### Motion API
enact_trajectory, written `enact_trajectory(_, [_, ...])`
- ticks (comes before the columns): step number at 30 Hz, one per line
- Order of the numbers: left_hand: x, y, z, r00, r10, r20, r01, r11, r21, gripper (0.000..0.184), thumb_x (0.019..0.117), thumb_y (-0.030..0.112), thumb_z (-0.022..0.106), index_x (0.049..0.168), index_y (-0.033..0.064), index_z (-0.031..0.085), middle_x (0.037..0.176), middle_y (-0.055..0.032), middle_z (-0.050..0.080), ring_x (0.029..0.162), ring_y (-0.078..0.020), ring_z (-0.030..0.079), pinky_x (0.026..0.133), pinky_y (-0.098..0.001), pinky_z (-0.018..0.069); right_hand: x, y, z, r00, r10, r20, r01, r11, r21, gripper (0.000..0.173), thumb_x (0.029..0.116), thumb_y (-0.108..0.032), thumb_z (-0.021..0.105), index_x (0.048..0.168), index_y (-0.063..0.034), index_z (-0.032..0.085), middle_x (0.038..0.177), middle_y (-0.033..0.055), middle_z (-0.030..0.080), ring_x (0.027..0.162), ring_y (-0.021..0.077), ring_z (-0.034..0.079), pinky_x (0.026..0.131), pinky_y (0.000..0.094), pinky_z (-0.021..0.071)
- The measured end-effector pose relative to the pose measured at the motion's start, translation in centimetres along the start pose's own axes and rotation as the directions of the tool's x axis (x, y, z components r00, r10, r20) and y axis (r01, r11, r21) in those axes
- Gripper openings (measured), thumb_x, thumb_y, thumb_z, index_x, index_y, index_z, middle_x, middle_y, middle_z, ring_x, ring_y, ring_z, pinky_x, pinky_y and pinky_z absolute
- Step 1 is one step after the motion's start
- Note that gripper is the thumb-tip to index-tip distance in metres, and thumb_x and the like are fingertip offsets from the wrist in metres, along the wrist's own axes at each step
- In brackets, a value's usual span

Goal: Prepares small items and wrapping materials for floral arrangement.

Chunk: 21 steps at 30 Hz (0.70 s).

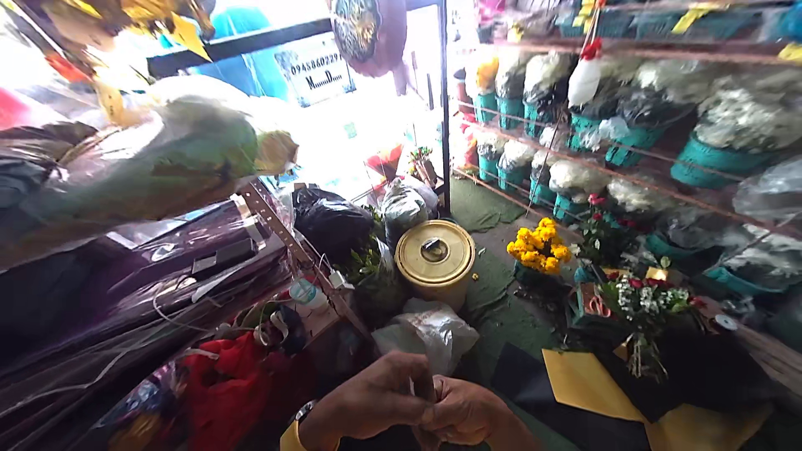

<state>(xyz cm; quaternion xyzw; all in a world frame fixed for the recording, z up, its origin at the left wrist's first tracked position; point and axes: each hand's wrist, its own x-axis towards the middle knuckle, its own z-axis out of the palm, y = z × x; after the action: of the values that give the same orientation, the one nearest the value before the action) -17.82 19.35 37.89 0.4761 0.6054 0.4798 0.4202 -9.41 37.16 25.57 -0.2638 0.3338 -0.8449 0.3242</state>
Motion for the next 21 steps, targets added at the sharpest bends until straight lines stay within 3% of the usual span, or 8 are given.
enact_trajectory(3, [-0.4,-0.3,-0.3,0.999,-0.042,0.021,0.041,0.997,0.070,0.016,0.0940,0.021,0.069,0.094,0.0054,0.067,0.084,-0.0026,0.065,0.074,-0.0102,0.061,0.066,-0.0289,0.0516,0.1,-0.3,0.0,0.994,0.062,-0.090,-0.069,0.995,-0.075,0.025,0.0971,-0.033,0.070,0.082,-0.0142,0.073,0.076,-0.0034,0.068,0.075,0.0115,0.067,0.080,0.0416,0.0606])
enact_trajectory(6, [-1.2,-0.4,-0.3,0.983,-0.185,0.008,0.177,0.951,0.255,0.015,0.0937,0.019,0.070,0.098,0.0049,0.067,0.089,-0.0059,0.066,0.081,-0.0150,0.064,0.074,-0.0362,0.0545,0.2,-0.2,0.0,0.971,0.102,-0.216,-0.152,0.960,-0.233,0.025,0.0996,-0.022,0.062,0.080,-0.0121,0.074,0.080,-0.0024,0.071,0.077,0.0088,0.068,0.077,0.0324,0.0596])
enact_trajectory(8, [-1.8,-0.5,-0.1,0.963,-0.266,-0.036,0.261,0.902,0.343,0.016,0.0944,0.019,0.069,0.101,0.0041,0.066,0.093,-0.0088,0.065,0.087,-0.0192,0.063,0.079,-0.0420,0.0531,0.3,0.1,-0.4,0.964,0.105,-0.245,-0.175,0.943,-0.283,0.026,0.1009,-0.022,0.063,0.082,-0.0081,0.075,0.080,0.0003,0.073,0.077,0.0118,0.070,0.079,0.0362,0.0607])
enact_trajectory(10, [-2.4,-1.3,0.1,0.944,-0.320,-0.075,0.325,0.877,0.354,0.022,0.0951,0.020,0.070,0.111,0.0064,0.064,0.090,-0.0081,0.065,0.082,-0.0198,0.064,0.076,-0.0428,0.0543,0.7,0.4,-0.4,0.947,0.113,-0.299,-0.216,0.916,-0.338,0.029,0.1000,-0.027,0.067,0.080,-0.0070,0.073,0.077,0.0008,0.072,0.075,0.0120,0.070,0.076,0.0359,0.0603])
enact_trajectory(14, [-3.9,-3.8,-0.1,0.890,-0.441,-0.119,0.457,0.862,0.221,0.040,0.0947,0.021,0.071,0.129,0.0110,0.053,0.085,-0.0077,0.063,0.069,-0.0210,0.063,0.064,-0.0410,0.0552,1.8,1.2,-0.2,0.892,0.046,-0.450,-0.342,0.718,-0.606,0.042,0.0953,-0.042,0.071,0.075,-0.0062,0.070,0.070,0.0014,0.066,0.066,0.0114,0.062,0.065,0.0362,0.0530])
enact_trajectory(17, [-5.6,-6.2,0.0,0.846,-0.514,-0.142,0.493,0.856,-0.157,0.045,0.0895,0.017,0.072,0.129,0.0097,0.052,0.089,-0.0110,0.068,0.072,-0.0253,0.069,0.062,-0.0420,0.0604,2.6,1.8,0.0,0.855,-0.067,-0.515,-0.407,0.528,-0.745,0.046,0.0905,-0.048,0.075,0.072,-0.0068,0.067,0.075,0.0036,0.062,0.070,0.0152,0.059,0.066,0.0396,0.0502])
enact_trajectory(19, [-6.7,-7.4,0.3,0.838,-0.524,-0.150,0.453,0.822,-0.344,0.047,0.0895,0.019,0.075,0.129,0.0084,0.053,0.093,-0.0123,0.068,0.073,-0.0257,0.070,0.062,-0.0412,0.0607,3.2,2.3,0.1,0.834,-0.116,-0.540,-0.422,0.496,-0.759,0.042,0.0875,-0.046,0.078,0.075,-0.0070,0.070,0.079,0.0030,0.063,0.074,0.0144,0.060,0.069,0.0370,0.0520])
enact_trajectory(21, [-7.8,-8.2,0.8,0.832,-0.518,-0.197,0.422,0.822,-0.382,0.045,0.0915,0.020,0.075,0.129,0.0074,0.053,0.092,-0.0114,0.068,0.070,-0.0228,0.068,0.060,-0.0382,0.0597,3.9,3.1,0.3,0.808,-0.165,-0.565,-0.414,0.522,-0.745,0.034,0.0832,-0.042,0.083,0.079,-0.0093,0.072,0.082,0.0008,0.066,0.075,0.0118,0.063,0.069,0.0338,0.0558])
